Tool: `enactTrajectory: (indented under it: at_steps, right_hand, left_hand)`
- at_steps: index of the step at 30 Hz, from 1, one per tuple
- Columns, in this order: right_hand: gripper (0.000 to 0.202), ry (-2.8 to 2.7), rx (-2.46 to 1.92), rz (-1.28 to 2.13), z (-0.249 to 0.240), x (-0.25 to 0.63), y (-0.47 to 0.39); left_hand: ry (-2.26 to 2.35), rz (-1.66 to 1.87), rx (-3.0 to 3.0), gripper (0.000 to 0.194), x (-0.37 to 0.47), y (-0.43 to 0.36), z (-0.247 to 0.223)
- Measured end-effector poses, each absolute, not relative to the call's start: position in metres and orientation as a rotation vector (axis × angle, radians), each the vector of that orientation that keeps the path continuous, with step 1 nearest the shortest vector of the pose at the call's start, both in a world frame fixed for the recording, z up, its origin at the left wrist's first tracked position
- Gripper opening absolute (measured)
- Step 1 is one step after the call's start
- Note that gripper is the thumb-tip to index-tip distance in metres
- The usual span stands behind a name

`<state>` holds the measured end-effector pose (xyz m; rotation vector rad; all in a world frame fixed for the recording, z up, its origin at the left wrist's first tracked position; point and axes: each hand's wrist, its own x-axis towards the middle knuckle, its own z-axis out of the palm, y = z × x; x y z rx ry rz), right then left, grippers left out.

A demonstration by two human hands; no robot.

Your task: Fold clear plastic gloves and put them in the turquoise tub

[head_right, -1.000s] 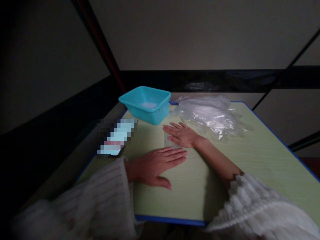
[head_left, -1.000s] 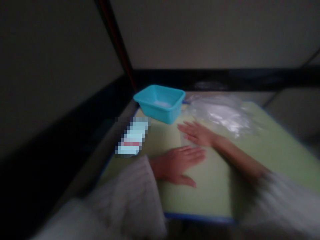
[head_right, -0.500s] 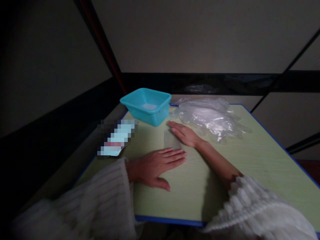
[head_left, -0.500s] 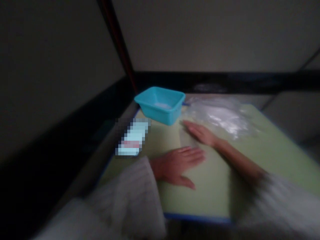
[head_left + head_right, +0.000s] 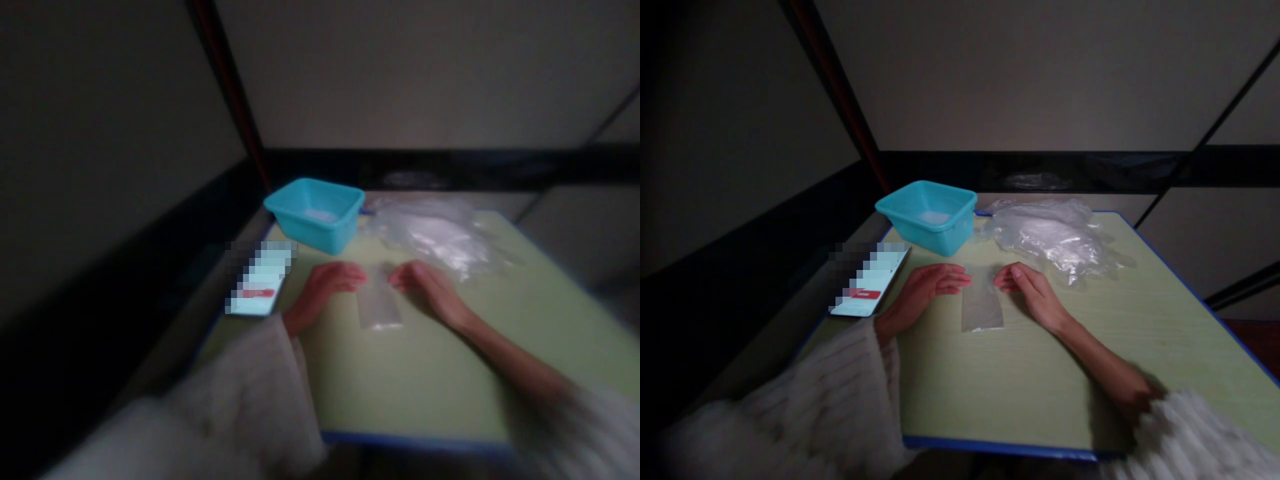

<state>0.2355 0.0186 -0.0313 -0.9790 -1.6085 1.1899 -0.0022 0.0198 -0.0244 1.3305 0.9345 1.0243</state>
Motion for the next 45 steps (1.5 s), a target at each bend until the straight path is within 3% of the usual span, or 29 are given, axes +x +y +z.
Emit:
enactTrajectory:
  at_steps: [7,27,45]
  right_hand:
    - [0.041,-1.727,-0.973,1.232,-0.034,0.228,0.02]
    - [0.044,-1.906,-0.952,1.213,-0.031,0.22,0.025]
    - [0.049,-2.044,-1.02,1.09,-0.024,0.229,0.03]
  left_hand:
    - [1.067,0.972,1.3,0.031,-0.002,0.02,-0.023]
    - [1.025,0.859,1.456,0.028,0.004,0.016,-0.02]
    - [1.118,0.808,1.519,0.038,-0.004,0.018,-0.018]
